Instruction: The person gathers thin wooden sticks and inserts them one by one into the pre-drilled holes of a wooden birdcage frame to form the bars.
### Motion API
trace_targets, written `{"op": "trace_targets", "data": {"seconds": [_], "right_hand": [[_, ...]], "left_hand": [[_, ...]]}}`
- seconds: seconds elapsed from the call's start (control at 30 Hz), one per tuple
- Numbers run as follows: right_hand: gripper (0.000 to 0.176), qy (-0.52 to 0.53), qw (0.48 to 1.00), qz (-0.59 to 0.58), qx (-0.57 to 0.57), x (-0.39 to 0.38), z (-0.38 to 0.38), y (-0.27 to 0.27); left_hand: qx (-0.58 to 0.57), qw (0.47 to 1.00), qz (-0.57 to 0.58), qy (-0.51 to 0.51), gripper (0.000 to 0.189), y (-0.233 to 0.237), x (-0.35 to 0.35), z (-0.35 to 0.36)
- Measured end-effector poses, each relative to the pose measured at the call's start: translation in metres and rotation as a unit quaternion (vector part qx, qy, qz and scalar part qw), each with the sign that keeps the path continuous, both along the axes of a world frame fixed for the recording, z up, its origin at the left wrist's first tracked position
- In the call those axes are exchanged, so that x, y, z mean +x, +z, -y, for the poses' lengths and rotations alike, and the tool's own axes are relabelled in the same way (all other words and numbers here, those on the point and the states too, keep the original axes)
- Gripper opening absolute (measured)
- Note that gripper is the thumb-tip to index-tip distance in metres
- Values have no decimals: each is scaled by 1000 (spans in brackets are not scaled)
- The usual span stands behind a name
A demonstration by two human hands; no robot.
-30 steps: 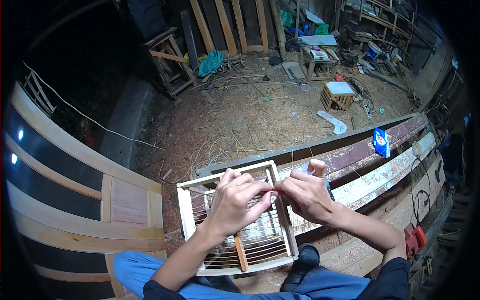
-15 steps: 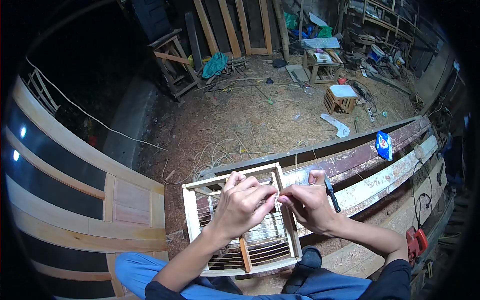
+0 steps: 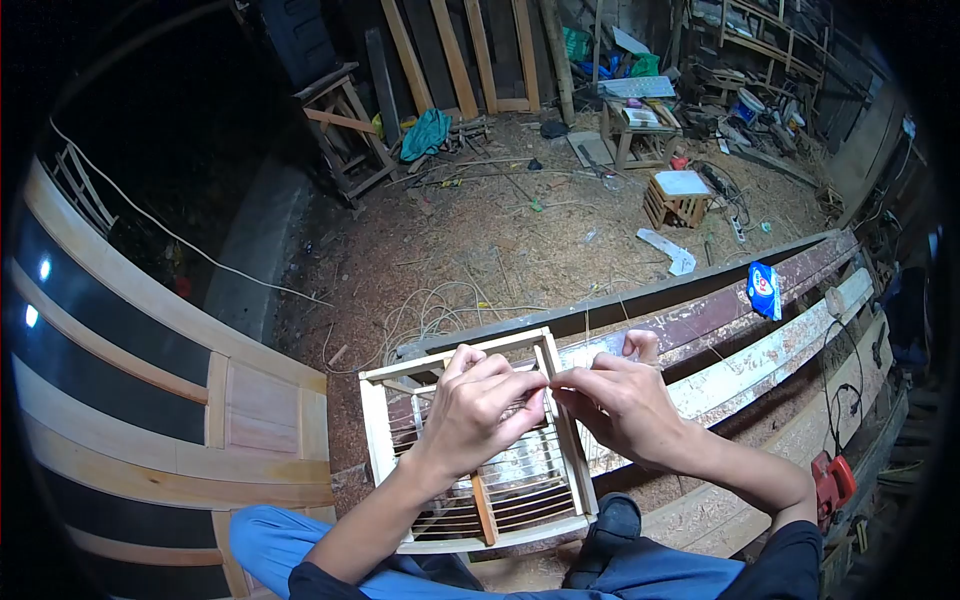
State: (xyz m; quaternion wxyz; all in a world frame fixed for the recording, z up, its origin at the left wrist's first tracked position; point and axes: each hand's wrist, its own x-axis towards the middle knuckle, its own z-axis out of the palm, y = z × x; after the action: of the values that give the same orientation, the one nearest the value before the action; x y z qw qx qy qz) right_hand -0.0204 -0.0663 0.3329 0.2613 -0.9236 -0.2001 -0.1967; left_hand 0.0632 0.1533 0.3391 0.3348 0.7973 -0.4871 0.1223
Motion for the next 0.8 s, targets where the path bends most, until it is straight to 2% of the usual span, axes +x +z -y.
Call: {"op": "trace_targets", "data": {"seconds": [0.33, 0.5, 0.8], "right_hand": [[14, -6, 996, 65, -64, -4, -9, -6], [14, -2, 996, 60, -66, -7, -11, -6], [42, 9, 998, 7, -55, -10, -17, -10]], "left_hand": [[5, 1000, 27, 9, 20, 0, -3, 1], [2, 1000, -18, 9, 19, 0, -3, 1], [1, 999, -26, 35, 18, -4, 1, -3]]}}
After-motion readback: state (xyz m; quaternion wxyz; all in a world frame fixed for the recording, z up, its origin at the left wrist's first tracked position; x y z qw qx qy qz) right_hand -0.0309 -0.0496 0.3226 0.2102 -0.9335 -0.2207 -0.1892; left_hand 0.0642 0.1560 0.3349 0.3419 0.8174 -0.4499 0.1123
